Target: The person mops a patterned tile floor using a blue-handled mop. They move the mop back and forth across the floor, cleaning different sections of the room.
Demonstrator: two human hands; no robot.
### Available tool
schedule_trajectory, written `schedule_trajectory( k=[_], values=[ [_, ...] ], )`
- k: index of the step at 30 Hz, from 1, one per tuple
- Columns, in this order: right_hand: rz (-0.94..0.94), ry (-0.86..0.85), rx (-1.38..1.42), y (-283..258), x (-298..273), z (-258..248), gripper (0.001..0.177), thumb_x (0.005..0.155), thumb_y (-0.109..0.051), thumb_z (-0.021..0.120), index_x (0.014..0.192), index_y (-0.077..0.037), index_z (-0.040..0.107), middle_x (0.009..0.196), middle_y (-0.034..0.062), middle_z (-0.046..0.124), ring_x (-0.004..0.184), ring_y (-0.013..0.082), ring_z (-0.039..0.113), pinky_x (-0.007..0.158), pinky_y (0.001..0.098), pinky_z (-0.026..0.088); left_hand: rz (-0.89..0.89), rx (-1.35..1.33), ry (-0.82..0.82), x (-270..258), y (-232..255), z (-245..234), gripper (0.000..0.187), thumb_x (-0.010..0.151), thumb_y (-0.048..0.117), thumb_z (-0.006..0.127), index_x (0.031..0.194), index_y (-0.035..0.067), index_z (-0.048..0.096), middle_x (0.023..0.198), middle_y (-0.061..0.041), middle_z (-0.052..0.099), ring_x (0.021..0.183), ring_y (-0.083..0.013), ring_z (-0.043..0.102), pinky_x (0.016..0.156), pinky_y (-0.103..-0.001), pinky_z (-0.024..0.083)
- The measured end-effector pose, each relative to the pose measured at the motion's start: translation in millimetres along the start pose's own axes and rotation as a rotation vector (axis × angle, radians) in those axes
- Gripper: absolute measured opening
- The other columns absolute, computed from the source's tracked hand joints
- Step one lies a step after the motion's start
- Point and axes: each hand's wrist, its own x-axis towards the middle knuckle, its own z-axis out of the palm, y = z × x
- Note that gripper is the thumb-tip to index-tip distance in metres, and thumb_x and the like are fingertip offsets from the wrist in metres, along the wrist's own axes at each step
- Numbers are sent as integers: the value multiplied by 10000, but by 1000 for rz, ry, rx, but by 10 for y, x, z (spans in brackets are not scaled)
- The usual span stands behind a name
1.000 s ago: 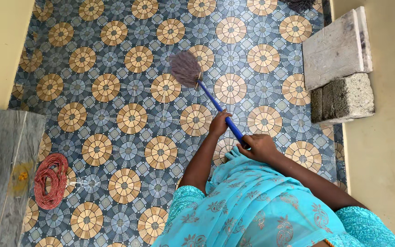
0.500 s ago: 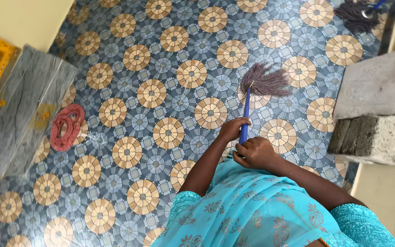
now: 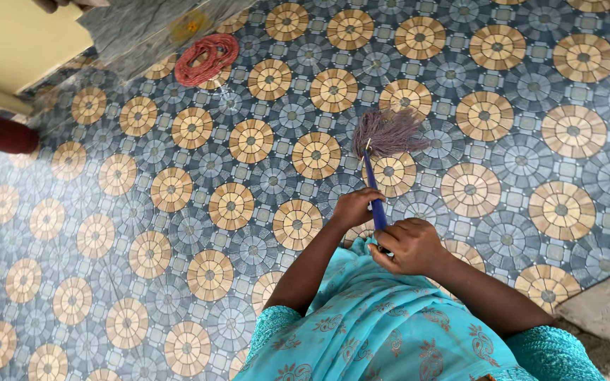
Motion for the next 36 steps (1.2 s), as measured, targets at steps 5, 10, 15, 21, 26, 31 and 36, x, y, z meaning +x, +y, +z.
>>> schedule_trajectory(
  k=[5,10,15,21,26,31,36],
  values=[
    [-103,-52,130,-27,41,331,216,823,-295,764,852,-92,694,719,40,681,583,222,669,546,368,537,-162,31,171,-462,-388,-134,348,761,169,802,1094,244,733,1221,36,726,1000,-228,733,807,-364,600],
    [-169,-169,243,-241,3,640,215,846,-306,752,887,-101,702,760,49,698,651,244,691,586,393,550,-321,47,348,-1216,-649,-104,320,776,142,778,1086,207,730,1172,12,750,945,-232,754,775,-359,608],
    [-155,-298,356,-482,-154,758,250,877,-312,729,973,-81,723,797,46,721,721,261,710,641,426,552,-526,53,443,-2036,-609,20,355,757,141,790,1104,189,731,1154,-41,731,861,-267,745,744,-389,591],
    [-56,-345,383,-691,-561,953,299,893,-333,709,1063,-88,745,892,69,752,735,269,713,657,411,561,-618,102,554,-2822,-557,435,443,762,206,826,1184,168,699,1052,-97,760,897,-329,729,771,-438,587],
    [31,-367,378,-930,-877,780,247,906,-326,706,1040,-127,766,909,37,758,772,248,719,688,391,572,-681,19,484,-3211,-251,613,518,717,329,890,1149,128,687,968,-130,761,861,-329,740,732,-441,584],
    [87,-332,309,-1079,-1001,474,240,889,-299,712,1050,-133,776,886,32,750,743,231,712,667,380,565,-648,-58,436,-3249,1,645,547,665,418,942,1031,91,702,917,-118,770,824,-305,748,719,-420,589],
    [184,-242,249,-1131,-1212,38,211,888,-257,728,1042,-119,773,831,32,730,694,226,697,605,374,546,-471,-104,454,-2928,152,804,523,629,392,953,998,96,731,927,-111,774,827,-297,748,716,-407,591]
  ],
)
